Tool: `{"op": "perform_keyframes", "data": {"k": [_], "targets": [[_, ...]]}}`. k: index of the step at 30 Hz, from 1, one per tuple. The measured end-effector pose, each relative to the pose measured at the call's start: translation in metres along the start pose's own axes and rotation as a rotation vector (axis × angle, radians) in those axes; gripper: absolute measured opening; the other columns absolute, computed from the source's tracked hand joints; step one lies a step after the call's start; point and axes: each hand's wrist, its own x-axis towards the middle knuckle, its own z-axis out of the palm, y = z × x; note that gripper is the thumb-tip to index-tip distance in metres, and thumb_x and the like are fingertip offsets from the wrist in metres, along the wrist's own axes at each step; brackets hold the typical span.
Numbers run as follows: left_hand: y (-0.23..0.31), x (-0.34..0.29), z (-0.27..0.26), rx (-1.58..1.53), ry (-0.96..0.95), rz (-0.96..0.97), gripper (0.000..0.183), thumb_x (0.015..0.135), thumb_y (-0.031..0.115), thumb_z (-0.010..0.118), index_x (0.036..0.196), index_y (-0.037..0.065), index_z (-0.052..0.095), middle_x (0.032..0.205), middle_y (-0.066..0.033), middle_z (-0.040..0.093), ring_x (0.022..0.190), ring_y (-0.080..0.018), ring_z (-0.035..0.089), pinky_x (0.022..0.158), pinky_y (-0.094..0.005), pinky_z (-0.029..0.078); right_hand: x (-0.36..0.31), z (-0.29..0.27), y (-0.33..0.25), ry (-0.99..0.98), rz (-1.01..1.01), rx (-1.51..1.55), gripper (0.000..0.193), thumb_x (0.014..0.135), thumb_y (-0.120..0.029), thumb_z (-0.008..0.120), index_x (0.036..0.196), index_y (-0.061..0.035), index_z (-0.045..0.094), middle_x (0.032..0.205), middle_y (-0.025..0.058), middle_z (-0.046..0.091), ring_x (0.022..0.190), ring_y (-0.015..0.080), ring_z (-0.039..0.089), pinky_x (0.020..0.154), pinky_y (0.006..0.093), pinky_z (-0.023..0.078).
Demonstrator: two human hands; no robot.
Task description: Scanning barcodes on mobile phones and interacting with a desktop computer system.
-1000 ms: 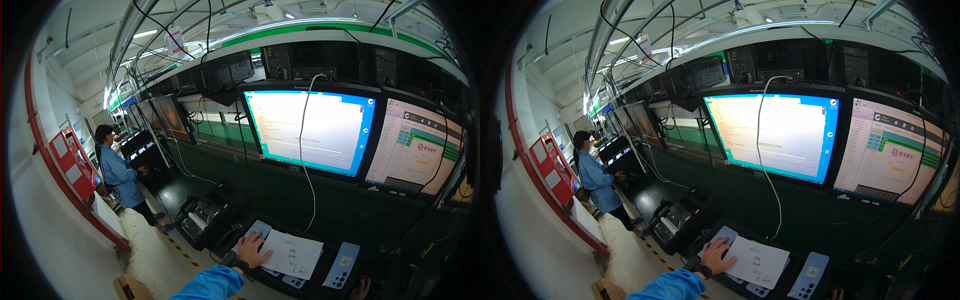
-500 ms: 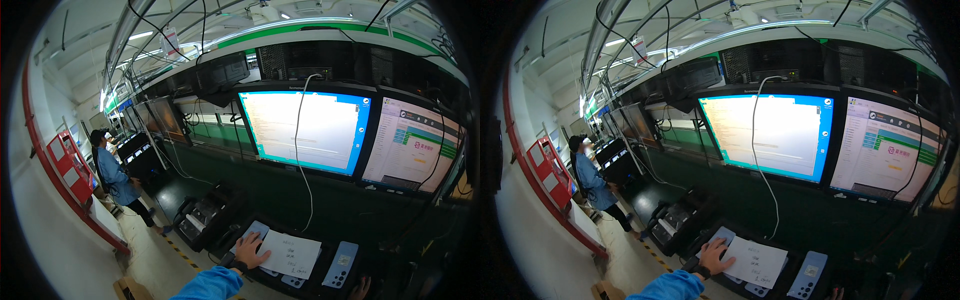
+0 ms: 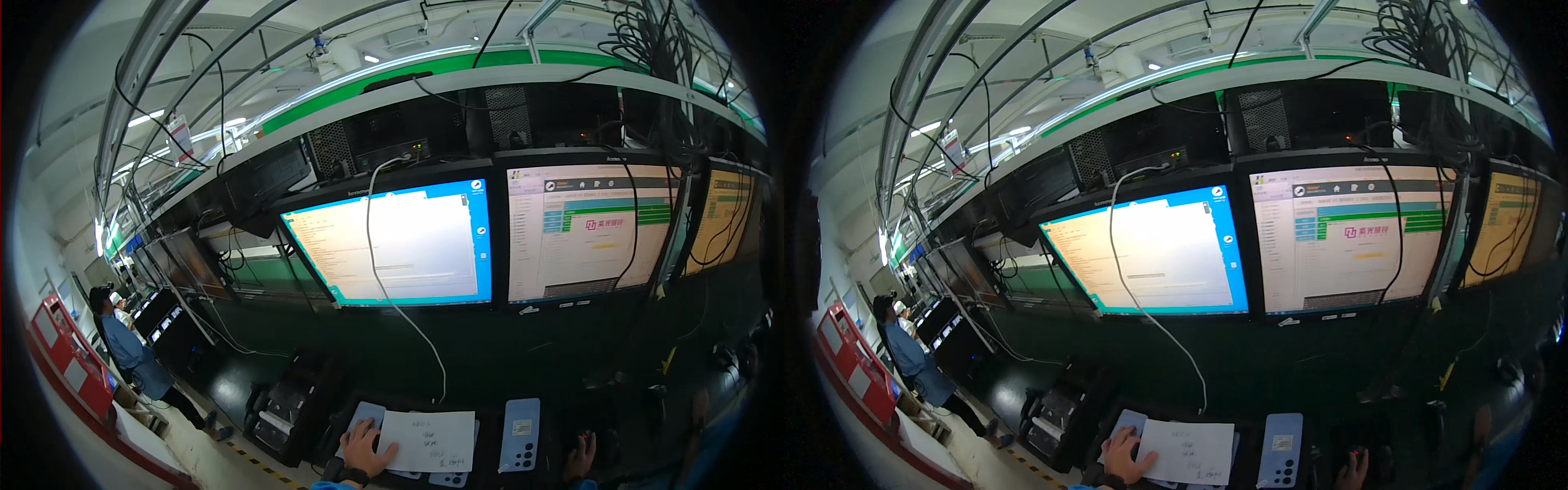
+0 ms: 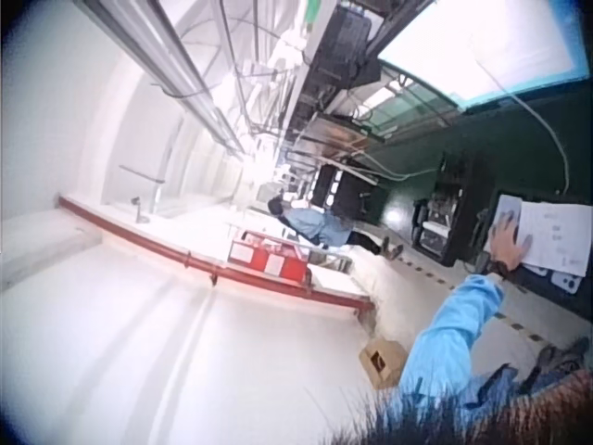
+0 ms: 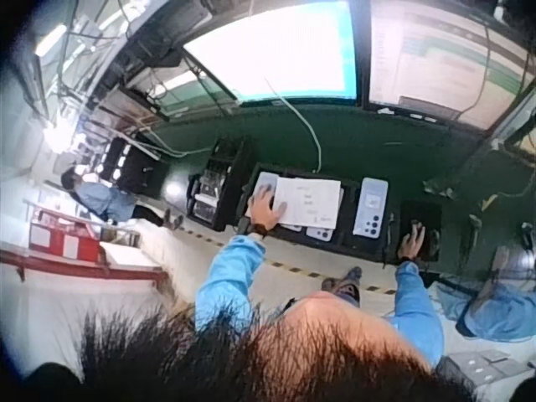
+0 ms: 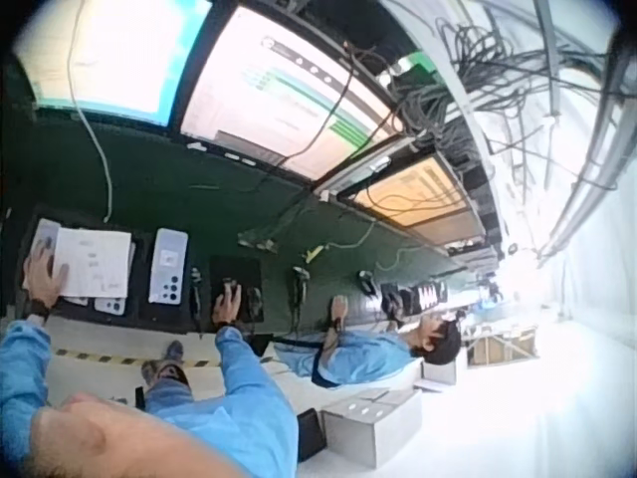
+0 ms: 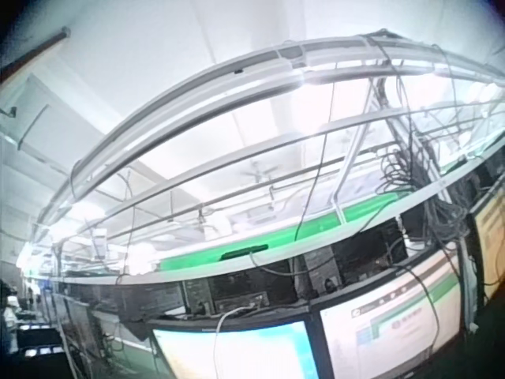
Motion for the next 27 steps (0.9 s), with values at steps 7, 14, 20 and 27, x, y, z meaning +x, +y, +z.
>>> {"op": "perform_keyframes", "data": {"k": [7,14,20,27], "targets": [[-0.007,0.000,0.007,0.004,0.019,0.009,0.049,0.071,0.049,0.070,0.096,0.007,0.067,0.131,-0.0131,0.053,0.130,-0.0305,0.039,0.103,-0.0529,0.024,0.010,-0.019,-0.037,-0.151,0.194,-0.051,0.042,0.086,-0.002,0.049,0.128,-0.0036,0.049,0.146,0.0266,0.028,0.130,0.0451,0.034,0.108,0.0461,0.033],[-0.008,0.000,0.008,0.010,0.010,-0.008,0.051,0.071,0.050,0.068,0.097,0.006,0.067,0.131,-0.0143,0.052,0.131,-0.0313,0.039,0.104,-0.0535,0.022,0.009,-0.011,-0.023,-0.141,0.176,-0.027,0.043,0.086,-0.002,0.047,0.129,-0.0043,0.048,0.146,0.0270,0.027,0.131,0.0459,0.033,0.108,0.0472,0.032],[-0.004,-0.003,0.001,0.003,-0.010,-0.014,0.050,0.072,0.049,0.068,0.098,0.006,0.066,0.133,-0.0144,0.051,0.132,-0.0312,0.037,0.104,-0.0535,0.022,0.008,-0.013,-0.028,-0.123,0.124,-0.057,0.043,0.085,-0.001,0.048,0.129,-0.0041,0.048,0.146,0.0270,0.028,0.130,0.0459,0.034,0.108,0.0473,0.032],[0.002,-0.001,-0.003,0.010,0.013,0.022,0.046,0.072,0.046,0.071,0.098,0.008,0.065,0.132,-0.0134,0.052,0.129,-0.0318,0.041,0.103,-0.0524,0.025,-0.002,0.008,0.001,-0.111,0.119,-0.034,0.043,0.084,0.001,0.048,0.126,-0.0030,0.050,0.145,0.0272,0.029,0.131,0.0438,0.035,0.107,0.0461,0.034]]}}
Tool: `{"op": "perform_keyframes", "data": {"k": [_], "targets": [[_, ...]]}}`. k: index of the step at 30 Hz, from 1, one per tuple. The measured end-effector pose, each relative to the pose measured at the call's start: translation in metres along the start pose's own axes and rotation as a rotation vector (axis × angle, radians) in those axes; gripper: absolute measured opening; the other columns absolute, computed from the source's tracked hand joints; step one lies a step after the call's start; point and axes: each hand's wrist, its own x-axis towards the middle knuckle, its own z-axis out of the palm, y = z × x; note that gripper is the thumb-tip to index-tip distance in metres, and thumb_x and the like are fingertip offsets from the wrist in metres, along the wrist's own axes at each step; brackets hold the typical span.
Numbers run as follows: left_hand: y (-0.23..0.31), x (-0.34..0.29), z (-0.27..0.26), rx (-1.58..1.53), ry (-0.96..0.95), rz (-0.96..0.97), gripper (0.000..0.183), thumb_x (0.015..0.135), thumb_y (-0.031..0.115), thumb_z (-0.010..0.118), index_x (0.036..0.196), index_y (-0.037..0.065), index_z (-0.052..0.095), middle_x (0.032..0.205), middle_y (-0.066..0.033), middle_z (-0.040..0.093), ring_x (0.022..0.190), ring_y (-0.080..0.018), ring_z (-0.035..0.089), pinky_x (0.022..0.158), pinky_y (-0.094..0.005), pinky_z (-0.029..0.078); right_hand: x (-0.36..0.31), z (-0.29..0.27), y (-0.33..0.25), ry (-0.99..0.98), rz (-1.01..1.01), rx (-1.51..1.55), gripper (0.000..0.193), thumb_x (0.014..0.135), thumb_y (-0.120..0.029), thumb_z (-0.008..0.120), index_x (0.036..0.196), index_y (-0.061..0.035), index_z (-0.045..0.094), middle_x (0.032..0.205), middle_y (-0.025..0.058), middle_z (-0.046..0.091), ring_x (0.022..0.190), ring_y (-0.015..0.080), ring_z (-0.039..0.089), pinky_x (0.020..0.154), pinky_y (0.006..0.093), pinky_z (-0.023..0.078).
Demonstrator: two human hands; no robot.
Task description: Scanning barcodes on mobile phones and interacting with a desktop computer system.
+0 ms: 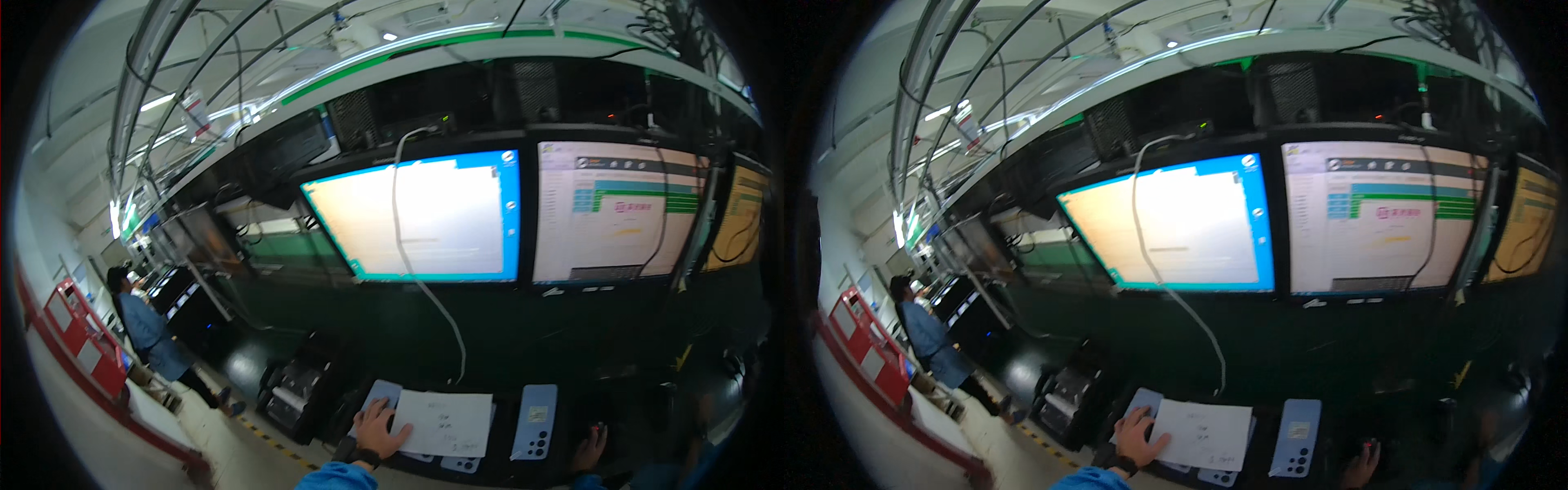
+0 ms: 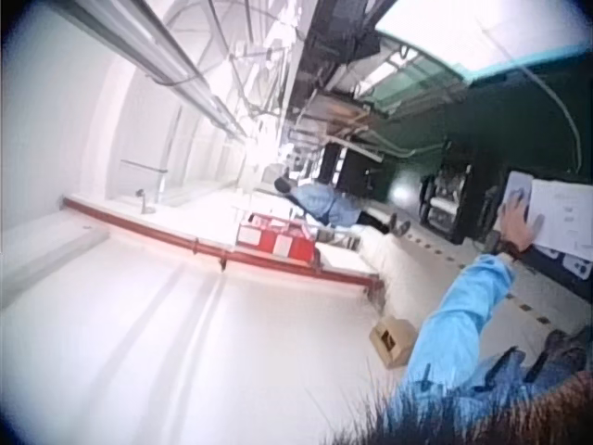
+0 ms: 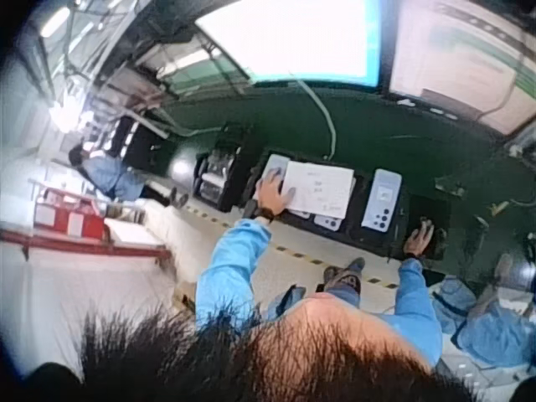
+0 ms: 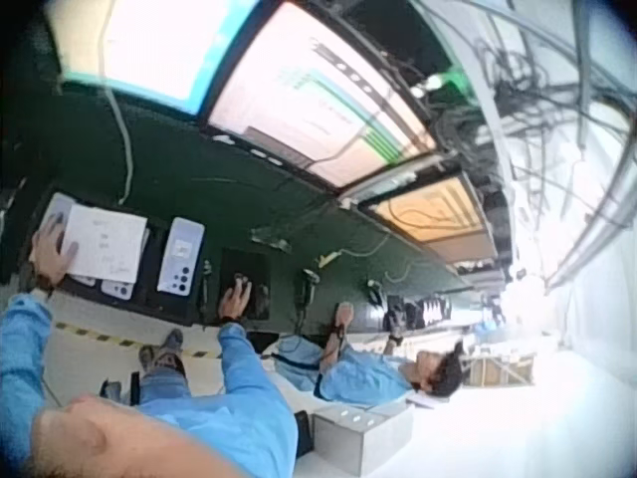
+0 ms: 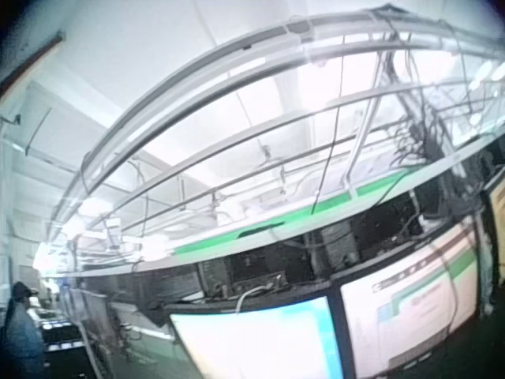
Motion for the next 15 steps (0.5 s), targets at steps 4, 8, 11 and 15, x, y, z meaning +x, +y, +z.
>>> {"op": "perform_keyframes", "data": {"k": [4,8,11,15], "targets": [[0.000,0.003,0.002,0.023,-0.009,-0.009,0.046,0.074,0.045,0.071,0.099,0.008,0.065,0.133,-0.0137,0.051,0.131,-0.0319,0.039,0.105,-0.0519,0.023,0.001,-0.004,-0.005,0.036,-0.039,-0.031,0.044,0.081,0.005,0.048,0.125,-0.0003,0.051,0.143,0.0260,0.034,0.128,0.0435,0.039,0.104,0.0442,0.037],[0.000,0.002,0.000,0.048,-0.012,-0.013,0.047,0.074,0.046,0.069,0.100,0.007,0.065,0.134,-0.0134,0.050,0.131,-0.0318,0.039,0.104,-0.0527,0.023,0.001,-0.007,-0.013,0.036,-0.079,-0.091,0.044,0.081,0.007,0.048,0.124,0.0001,0.052,0.139,0.0257,0.038,0.127,0.0426,0.040,0.104,0.0456,0.036],[0.000,0.002,0.000,0.050,-0.003,-0.013,0.046,0.073,0.045,0.069,0.099,0.007,0.065,0.133,-0.0131,0.051,0.130,-0.0317,0.040,0.104,-0.0526,0.024,0.004,-0.015,-0.029,0.014,-0.060,-0.143,0.044,0.079,0.006,0.049,0.123,0.0001,0.052,0.138,0.0251,0.040,0.126,0.0418,0.041,0.105,0.0465,0.035],[0.002,0.001,-0.001,0.033,0.003,-0.007,0.045,0.073,0.045,0.070,0.098,0.008,0.065,0.132,-0.0126,0.052,0.130,-0.0316,0.040,0.103,-0.0523,0.024,0.001,-0.013,-0.018,-0.014,-0.038,-0.165,0.042,0.078,0.003,0.052,0.120,-0.0003,0.053,0.137,0.0240,0.042,0.126,0.0409,0.040,0.105,0.0475,0.033]]}}
